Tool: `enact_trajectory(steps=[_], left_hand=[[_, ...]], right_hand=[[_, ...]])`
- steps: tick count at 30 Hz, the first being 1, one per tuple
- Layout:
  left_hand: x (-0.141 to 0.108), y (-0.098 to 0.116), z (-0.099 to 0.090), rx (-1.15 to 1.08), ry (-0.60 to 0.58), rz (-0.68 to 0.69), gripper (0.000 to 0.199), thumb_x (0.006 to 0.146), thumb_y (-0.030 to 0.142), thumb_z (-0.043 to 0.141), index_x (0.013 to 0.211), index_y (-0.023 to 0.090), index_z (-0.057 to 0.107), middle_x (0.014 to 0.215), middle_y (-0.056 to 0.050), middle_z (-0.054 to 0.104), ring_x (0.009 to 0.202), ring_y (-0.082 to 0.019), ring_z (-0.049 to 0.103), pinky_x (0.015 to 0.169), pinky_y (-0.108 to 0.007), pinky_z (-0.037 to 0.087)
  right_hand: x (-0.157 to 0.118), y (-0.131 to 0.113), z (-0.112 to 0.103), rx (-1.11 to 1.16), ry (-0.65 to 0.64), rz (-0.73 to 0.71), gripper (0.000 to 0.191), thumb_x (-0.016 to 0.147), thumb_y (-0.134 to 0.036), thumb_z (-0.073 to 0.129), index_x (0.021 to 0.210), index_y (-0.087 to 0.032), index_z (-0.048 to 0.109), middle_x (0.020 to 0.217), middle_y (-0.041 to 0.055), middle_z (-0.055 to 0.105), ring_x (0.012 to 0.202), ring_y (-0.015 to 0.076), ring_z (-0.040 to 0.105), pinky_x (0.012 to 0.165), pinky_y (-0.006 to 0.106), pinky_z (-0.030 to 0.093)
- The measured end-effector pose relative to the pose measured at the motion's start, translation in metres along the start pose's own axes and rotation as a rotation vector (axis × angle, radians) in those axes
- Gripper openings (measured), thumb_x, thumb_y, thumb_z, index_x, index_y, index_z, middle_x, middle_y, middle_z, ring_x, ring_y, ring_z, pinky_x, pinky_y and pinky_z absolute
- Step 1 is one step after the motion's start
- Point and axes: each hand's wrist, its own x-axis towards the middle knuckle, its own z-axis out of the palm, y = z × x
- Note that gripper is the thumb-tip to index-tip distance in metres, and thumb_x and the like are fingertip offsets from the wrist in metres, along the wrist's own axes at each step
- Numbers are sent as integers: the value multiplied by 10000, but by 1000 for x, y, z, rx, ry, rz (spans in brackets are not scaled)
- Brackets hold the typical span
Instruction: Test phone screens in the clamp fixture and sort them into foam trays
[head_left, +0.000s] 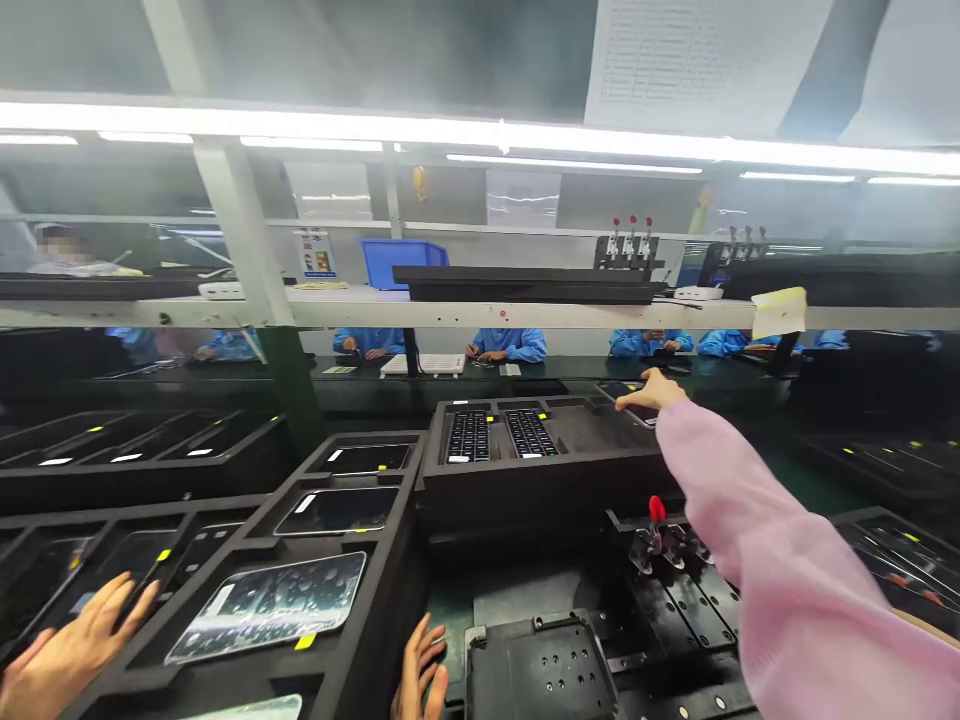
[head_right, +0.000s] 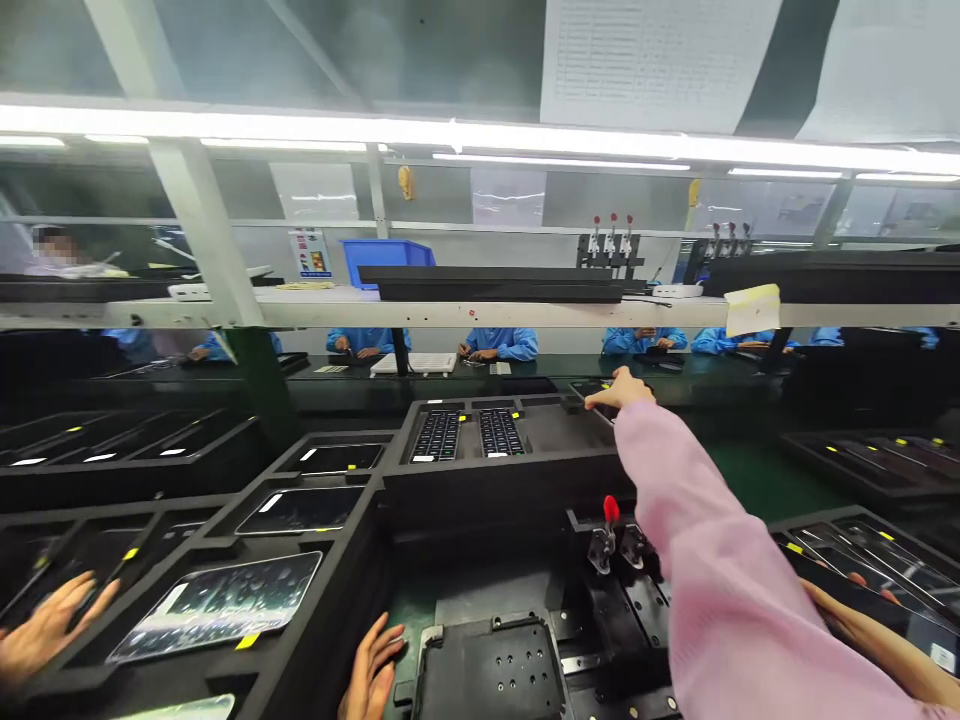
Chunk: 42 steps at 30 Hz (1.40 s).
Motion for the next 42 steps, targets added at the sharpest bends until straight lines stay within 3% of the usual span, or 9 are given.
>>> enact_trajectory(steps=[3, 7, 11, 14, 17, 20, 27, 37, 42], left_hand=[[-7, 19, 1, -3, 4, -12, 580, 764, 604, 454, 1196, 217, 474, 1078, -82, 634, 988, -260, 606, 868, -393, 474], [-8, 41, 2, 4, -39, -90, 490, 814, 556, 436, 1181, 238, 504, 1134, -59, 619, 1073, -240, 569, 954, -391, 418], [3, 54, 4, -9, -129, -86, 444, 811, 533, 481, 1129, 233, 559, 1189, -59, 603, 1126, -245, 542, 983, -382, 401], [10, 58, 5, -22, -147, -67, 459, 806, 552, 467, 1099, 220, 585, 1165, -66, 621, 1109, -249, 557, 963, -379, 421], [15, 59, 10, -9, -191, -67, 453, 814, 544, 448, 1082, 213, 602, 1131, -68, 644, 1083, -245, 577, 946, -375, 436], [19, 62, 16, 29, -277, -48, 404, 804, 506, 487, 1032, 209, 637, 1070, -62, 676, 1057, -240, 592, 936, -354, 444], [22, 72, 31, 188, -460, 11, 304, 804, 440, 514, 938, 230, 689, 955, -33, 716, 935, -221, 635, 855, -308, 474], [20, 73, 39, 333, -521, 55, 322, 810, 439, 478, 855, 227, 715, 923, -36, 724, 896, -217, 640, 831, -298, 476], [20, 75, 41, 376, -515, 88, 310, 793, 457, 509, 759, 221, 708, 829, -27, 722, 822, -211, 645, 788, -283, 477]], right_hand=[[-38, -25, -29, 143, -36, -228, 997, 426, -498, 768, 1283, -209, 350, 1018, 112, 622, 984, 306, 582, 823, 430, 464], [-154, -44, -30, 283, -171, -686, 919, 467, -371, 754, 1281, -306, 333, 973, 29, 631, 868, 226, 603, 811, 367, 461], [-268, -30, 31, 208, -366, -930, 920, 434, -350, 730, 1263, -341, 332, 947, -19, 605, 859, 210, 572, 1000, 483, 288], [-305, -9, 94, 133, -571, -935, 1020, 380, -377, 737, 1300, -305, 303, 990, 13, 594, 906, 226, 560, 1031, 532, 199], [-311, 10, 140, 41, -651, -857, 1055, 369, -348, 740, 1319, -284, 283, 943, 24, 594, 895, 222, 553, 1024, 538, 189], [-308, 22, 159, 43, -689, -835, 1055, 382, -336, 743, 1324, -292, 270, 993, 35, 580, 954, 225, 531, 1032, 550, 152], [-298, 32, 147, 32, -732, -911, 1015, 430, -404, 755, 1330, -321, 294, 1077, 51, 590, 1002, 275, 516, 990, 652, 88], [-304, 22, 148, -104, -710, -984, 1073, 449, -443, 806, 1370, -311, 272, 947, 74, 665, 901, 301, 597, 956, 670, 154], [-296, 36, 123, 231, -777, -844, 1081, 488, -451, 787, 1393, -318, 211, 1228, 94, 555, 1126, 319, 505, 996, 674, 117]])
